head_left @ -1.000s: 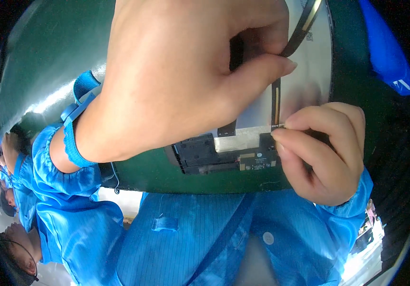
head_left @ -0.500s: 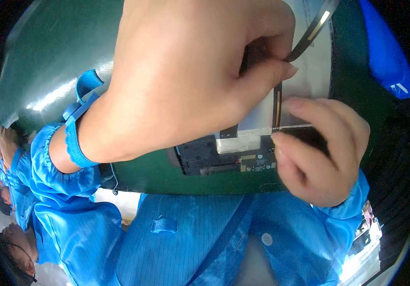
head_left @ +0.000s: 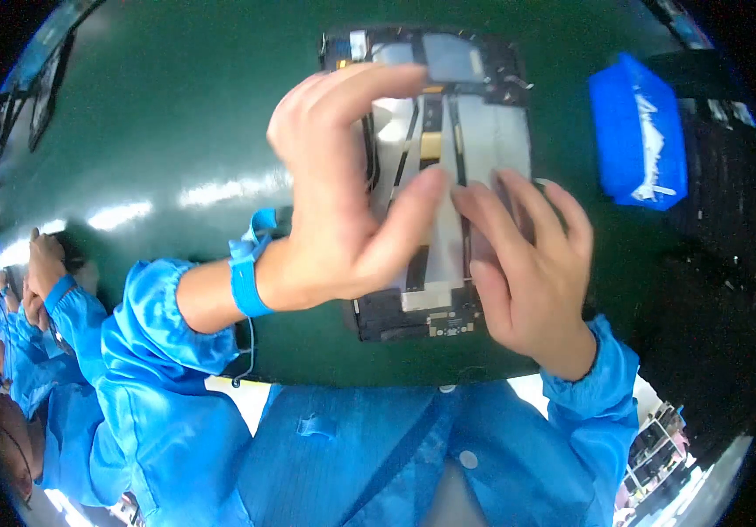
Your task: The person connects ribbon cables to a circuit board inside a tablet casing by hand.
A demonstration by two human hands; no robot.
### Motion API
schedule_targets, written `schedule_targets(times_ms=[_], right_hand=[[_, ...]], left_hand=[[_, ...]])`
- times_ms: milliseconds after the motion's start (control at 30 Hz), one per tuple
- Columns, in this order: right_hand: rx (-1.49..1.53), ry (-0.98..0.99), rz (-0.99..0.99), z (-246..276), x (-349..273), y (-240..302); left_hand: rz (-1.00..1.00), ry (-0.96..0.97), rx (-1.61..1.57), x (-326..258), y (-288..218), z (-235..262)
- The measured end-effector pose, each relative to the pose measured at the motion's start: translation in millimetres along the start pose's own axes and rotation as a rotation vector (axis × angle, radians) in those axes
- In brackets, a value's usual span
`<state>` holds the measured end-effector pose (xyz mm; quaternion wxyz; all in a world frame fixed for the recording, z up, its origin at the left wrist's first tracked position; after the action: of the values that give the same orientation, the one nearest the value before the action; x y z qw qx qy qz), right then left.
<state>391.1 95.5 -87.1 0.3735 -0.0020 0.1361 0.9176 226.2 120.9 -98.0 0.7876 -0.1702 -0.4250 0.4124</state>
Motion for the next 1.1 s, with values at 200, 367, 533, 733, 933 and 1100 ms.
schedule_targets(times_ms=[200,367,533,733,933,1100], right_hand=[[0.588,-0.258,-0.161,-42,-14,-47],[0.647,-0.312,-0.196,-44,7,-12],[1.109,-0.408,-0.105,-53,21,-22],[1.617,-0.545,0.058,-38,27,-37],[1.337,-0.505,0.151,-34,21,-32],[1.293,-0.382,0.172,-40,26,-27]], left_hand=[[0.394,0.280,0.374,-54,24,19],[0.413,0.550,0.314,-81,3,36],[0.385,0.476,0.176,-76,4,30],[0.653,0.008,-1.224,-26,42,19],[0.558,-0.002,-1.342,73,163,13],[0.587,-0.699,-0.996,117,229,29]])
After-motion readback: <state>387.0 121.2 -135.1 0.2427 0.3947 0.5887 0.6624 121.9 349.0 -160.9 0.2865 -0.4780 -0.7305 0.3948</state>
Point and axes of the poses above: each hand's wrist, its own x-axis towards the middle knuckle, its own z-axis out of the back of the hand, y = z × x, the point moved 6 cm from there along x, towards the middle knuckle, and after that the axes turned 13 degrees about y, right-handed, at the moved point
